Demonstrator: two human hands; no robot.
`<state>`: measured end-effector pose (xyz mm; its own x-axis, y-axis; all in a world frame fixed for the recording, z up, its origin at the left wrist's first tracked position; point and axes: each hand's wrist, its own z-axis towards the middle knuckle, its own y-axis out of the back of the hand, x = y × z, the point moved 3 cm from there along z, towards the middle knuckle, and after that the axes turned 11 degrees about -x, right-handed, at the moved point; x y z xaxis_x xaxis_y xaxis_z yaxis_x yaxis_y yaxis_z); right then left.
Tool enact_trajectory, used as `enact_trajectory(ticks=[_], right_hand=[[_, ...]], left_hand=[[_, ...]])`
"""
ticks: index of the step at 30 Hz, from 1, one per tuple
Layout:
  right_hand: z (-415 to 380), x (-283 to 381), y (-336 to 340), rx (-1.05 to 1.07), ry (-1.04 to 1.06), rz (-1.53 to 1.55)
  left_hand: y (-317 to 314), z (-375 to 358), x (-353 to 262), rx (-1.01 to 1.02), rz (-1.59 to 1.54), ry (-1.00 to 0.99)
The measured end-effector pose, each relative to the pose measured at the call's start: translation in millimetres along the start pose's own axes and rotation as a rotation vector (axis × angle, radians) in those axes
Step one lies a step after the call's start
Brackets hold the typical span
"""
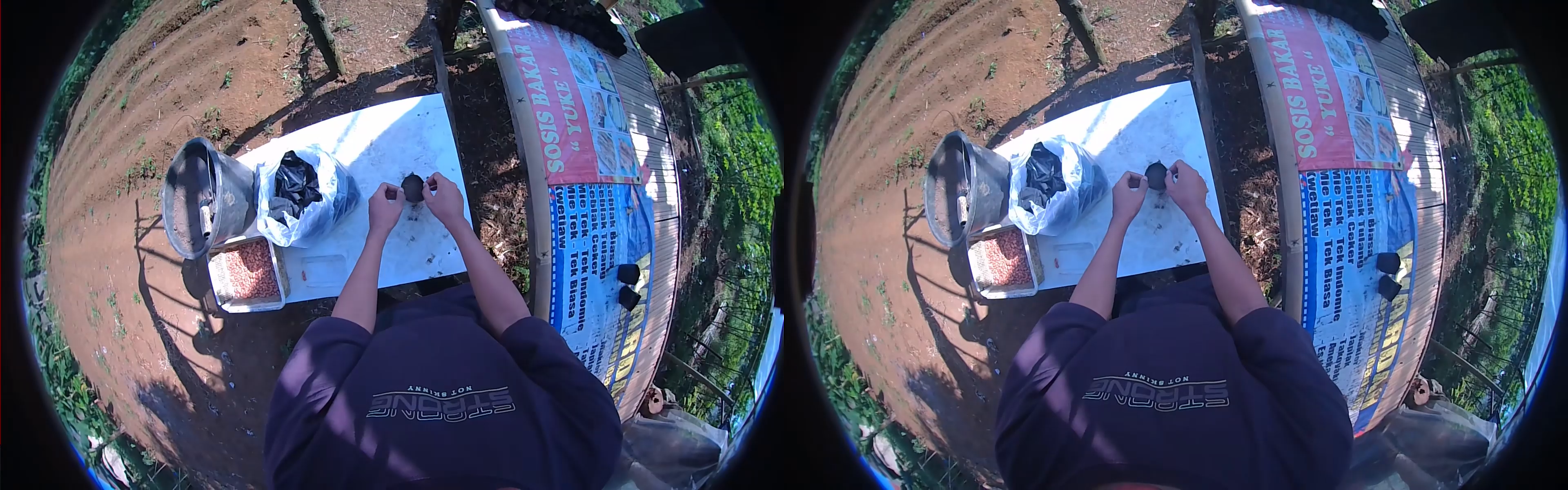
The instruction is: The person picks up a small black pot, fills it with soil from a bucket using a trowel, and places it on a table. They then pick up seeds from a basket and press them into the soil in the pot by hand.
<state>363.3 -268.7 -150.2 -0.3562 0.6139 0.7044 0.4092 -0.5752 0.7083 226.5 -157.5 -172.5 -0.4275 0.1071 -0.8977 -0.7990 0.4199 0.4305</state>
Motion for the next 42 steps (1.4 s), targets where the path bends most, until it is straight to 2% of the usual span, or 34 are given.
enact_trajectory(ticks=[2,5,8,14,17,20,23,29,32,35,39,42], right_hand=[[6.8,12.0,11.5,-0.027,-0.031,0.024],[22.0,11.1,12.9,0.074,-0.035,-0.115],[34.2,11.4,13.5,0.08,-0.044,-0.166],[52.0,3.9,10.6,0.099,0.003,-0.223],[54.3,3.5,12.3,0.114,-0.004,-0.235],[52.9,3.7,13.5,0.102,-0.03,-0.214],[53.8,-0.7,11.8,0.097,-0.059,-0.198],[52.1,0.4,19.0,0.075,-0.064,-0.137],[44.7,5.6,18.8,-0.06,0.044,0.108],[32.0,20.0,23.6,0.051,0.123,0.125],[18.4,24.4,20.9,-0.002,0.409,-0.018],[19.9,12.9,8.5,-0.025,0.359,0.005]], left_hand=[[5.0,8.0,-25.1,-0.03,-0.032,-0.023],[2.4,25.2,-31.4,0.052,0.035,0.07],[-5.5,39.4,-11.9,0.134,0.124,0.058],[-10.0,46.6,1.3,0.227,-0.018,0.158],[-7.2,42.4,2.3,0.183,-0.029,0.186],[-10.6,33.6,17.9,0.127,-0.067,0.052],[-9.8,23.2,11.6,0.221,0.013,0.105],[-18.8,26.7,11.8,0.192,0.052,0.073],[-20.8,26.7,8.0,0.18,0.083,0.08],[-22.2,25.9,11.3,0.154,0.106,0.123],[-23.8,25.4,19.7,0.142,0.118,0.121],[-24.8,23.7,22.1,0.119,0.103,0.099]])
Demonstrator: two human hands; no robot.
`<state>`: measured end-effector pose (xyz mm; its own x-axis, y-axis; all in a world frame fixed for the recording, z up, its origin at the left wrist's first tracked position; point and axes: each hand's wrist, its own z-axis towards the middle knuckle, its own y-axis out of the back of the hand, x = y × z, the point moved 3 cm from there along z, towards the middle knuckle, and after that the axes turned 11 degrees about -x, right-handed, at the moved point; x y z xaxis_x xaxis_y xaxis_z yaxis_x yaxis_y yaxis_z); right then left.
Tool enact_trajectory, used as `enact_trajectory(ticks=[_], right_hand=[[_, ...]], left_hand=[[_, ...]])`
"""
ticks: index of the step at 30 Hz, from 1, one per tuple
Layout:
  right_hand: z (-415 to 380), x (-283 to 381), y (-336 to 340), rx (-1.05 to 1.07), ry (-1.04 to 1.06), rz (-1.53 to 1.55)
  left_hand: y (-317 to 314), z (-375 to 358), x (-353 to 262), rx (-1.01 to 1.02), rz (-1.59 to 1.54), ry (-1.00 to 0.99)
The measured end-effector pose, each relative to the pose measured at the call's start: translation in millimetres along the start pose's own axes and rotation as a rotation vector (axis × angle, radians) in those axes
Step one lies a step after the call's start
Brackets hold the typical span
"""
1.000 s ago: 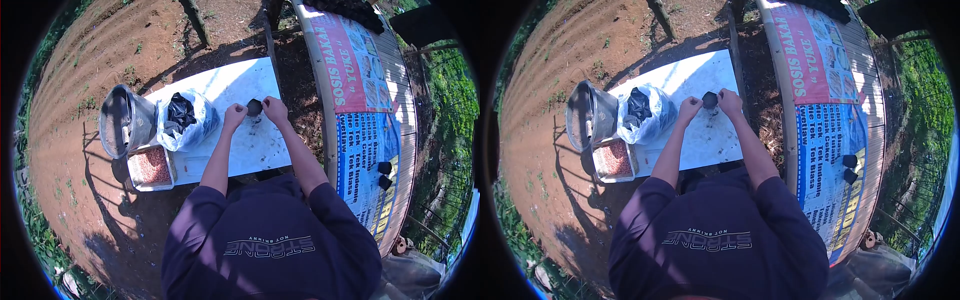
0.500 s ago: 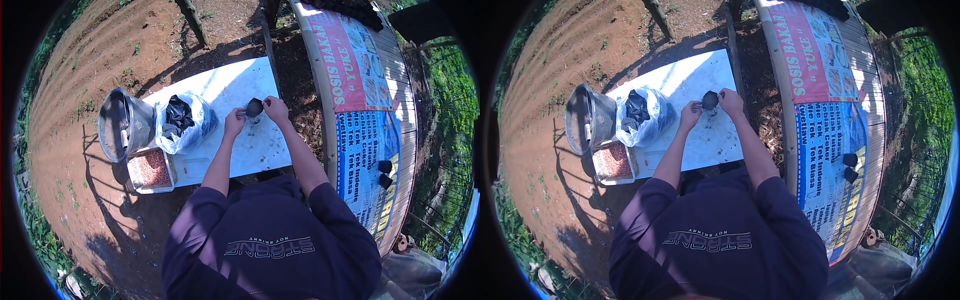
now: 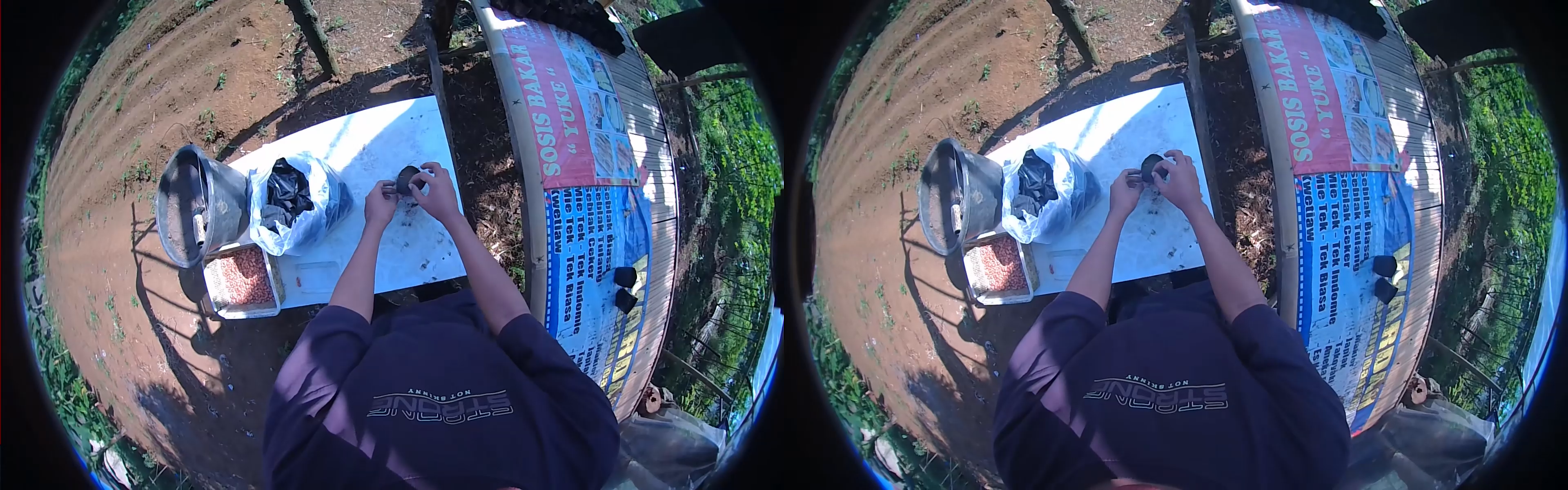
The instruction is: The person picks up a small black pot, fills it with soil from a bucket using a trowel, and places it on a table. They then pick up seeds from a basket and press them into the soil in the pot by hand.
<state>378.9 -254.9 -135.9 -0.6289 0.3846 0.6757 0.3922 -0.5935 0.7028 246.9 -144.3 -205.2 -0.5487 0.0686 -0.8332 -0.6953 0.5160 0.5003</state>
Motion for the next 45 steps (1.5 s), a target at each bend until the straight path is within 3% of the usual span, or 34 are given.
enact_trajectory(ticks=[14,20,32,35,38,45], right_hand=[[-0.3,-12.2,-0.2,0.021,-0.047,0.05],[2.2,-10.8,5.0,0.058,-0.08,0.144],[2.7,-12.7,7.0,0.09,-0.146,0.131],[4.7,-11.3,10.7,0.083,-0.141,0.13],[5.9,-9.4,12.7,0.088,-0.138,0.123],[8.8,-2.6,14.0,0.104,-0.171,0.055]], left_hand=[[-3.1,-3.1,-3.8,-0.035,0.024,-0.08],[-15.9,9.8,32.3,-0.001,0.0,-0.037],[-12.6,6.7,9.7,0.021,0.166,0.045],[-13.8,6.8,11.0,0.006,0.016,0.091],[-13.2,5.8,8.9,-0.069,0.058,-0.069],[-5.9,0.5,-2.9,-0.015,0.185,-0.159]])
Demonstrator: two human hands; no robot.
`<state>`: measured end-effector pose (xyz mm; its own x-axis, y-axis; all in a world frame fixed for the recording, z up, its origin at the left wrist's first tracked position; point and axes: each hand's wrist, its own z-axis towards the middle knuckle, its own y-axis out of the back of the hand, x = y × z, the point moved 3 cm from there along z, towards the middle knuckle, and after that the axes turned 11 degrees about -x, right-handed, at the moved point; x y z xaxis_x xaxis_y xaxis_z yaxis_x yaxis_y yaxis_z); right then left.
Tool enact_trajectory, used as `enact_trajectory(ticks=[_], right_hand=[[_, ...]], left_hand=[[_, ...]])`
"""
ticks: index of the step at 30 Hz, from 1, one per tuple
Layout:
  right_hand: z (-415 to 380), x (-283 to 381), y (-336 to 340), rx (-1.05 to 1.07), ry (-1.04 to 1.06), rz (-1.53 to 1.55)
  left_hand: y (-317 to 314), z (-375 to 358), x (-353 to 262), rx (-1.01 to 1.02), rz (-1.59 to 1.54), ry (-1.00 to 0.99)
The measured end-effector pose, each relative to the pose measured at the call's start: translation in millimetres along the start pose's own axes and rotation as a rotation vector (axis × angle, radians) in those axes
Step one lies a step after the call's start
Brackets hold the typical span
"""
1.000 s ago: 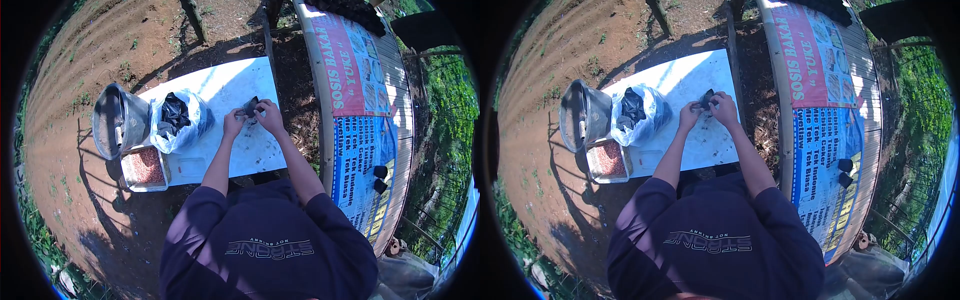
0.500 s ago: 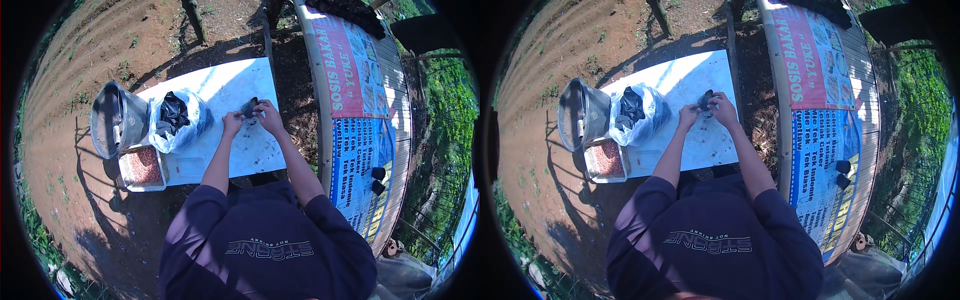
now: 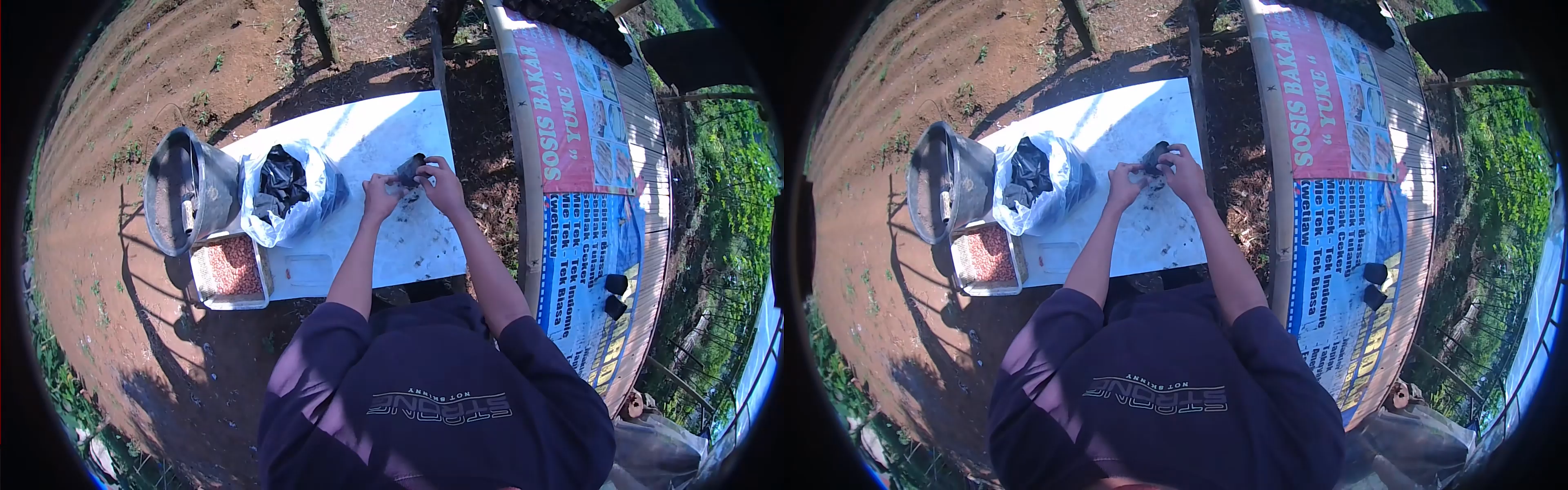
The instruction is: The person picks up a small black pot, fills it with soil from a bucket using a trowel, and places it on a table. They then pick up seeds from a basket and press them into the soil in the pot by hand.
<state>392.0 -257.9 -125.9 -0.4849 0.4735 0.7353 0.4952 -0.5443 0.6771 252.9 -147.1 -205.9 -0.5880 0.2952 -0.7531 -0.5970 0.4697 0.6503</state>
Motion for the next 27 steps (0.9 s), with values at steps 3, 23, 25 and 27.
enact_trajectory(ticks=[3,23,25,27], right_hand=[[0.1,2.3,-0.5,0.019,0.001,-0.024],[-6.3,8.2,-7.5,-0.058,0.178,-0.124],[-7.4,9.5,-10.7,-0.063,0.202,-0.114],[-8.0,11.6,-13.0,-0.074,0.23,-0.108]], left_hand=[[4.9,-1.0,-4.1,-0.002,0.055,0.012],[9.1,-6.7,-16.9,-0.147,0.215,-0.018],[8.4,-5.9,-12.8,-0.114,0.24,-0.014],[9.7,-5.4,-6.7,-0.108,0.231,-0.026]])
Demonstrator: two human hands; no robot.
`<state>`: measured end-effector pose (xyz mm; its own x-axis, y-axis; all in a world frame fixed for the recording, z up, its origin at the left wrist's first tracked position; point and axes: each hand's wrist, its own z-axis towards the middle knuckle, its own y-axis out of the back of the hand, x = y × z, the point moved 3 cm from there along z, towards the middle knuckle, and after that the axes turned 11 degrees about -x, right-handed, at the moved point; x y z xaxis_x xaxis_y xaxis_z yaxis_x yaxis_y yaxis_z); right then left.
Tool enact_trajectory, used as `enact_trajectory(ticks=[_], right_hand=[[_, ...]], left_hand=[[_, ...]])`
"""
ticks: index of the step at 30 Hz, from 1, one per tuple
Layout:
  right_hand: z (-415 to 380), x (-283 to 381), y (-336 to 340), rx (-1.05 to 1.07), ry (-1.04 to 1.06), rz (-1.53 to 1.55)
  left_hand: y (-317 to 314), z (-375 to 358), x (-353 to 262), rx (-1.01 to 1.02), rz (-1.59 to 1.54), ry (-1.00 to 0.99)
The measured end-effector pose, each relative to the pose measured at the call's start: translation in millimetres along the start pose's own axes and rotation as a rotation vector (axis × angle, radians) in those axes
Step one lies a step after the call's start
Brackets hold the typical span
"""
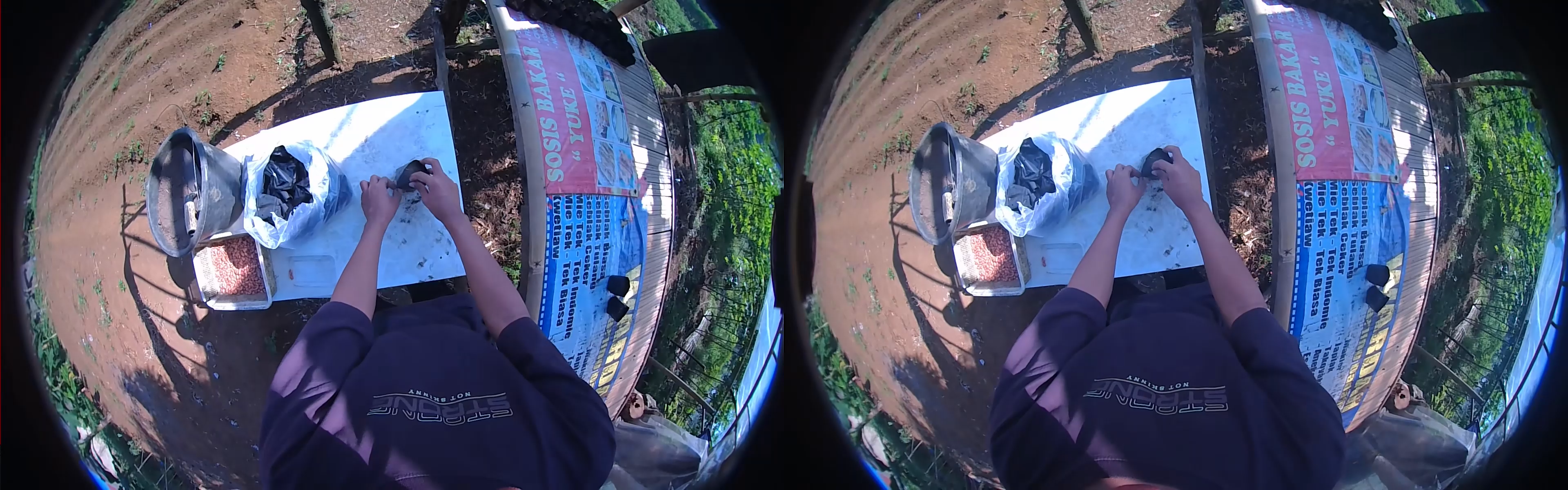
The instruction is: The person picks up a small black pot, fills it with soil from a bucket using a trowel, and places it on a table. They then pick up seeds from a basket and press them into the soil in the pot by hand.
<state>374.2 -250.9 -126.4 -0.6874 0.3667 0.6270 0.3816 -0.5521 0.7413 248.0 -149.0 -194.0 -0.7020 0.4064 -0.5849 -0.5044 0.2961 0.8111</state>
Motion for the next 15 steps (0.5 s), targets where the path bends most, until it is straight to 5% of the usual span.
enact_trajectory(ticks=[8,15], right_hand=[[-1.3,1.0,0.6,0.061,-0.02,0.045],[-12.5,-8.5,-7.1,0.045,-0.157,0.3]], left_hand=[[31.1,2.2,-3.7,-0.035,-0.317,-0.2],[25.8,-0.2,2.1,-0.002,-0.308,-0.064]])
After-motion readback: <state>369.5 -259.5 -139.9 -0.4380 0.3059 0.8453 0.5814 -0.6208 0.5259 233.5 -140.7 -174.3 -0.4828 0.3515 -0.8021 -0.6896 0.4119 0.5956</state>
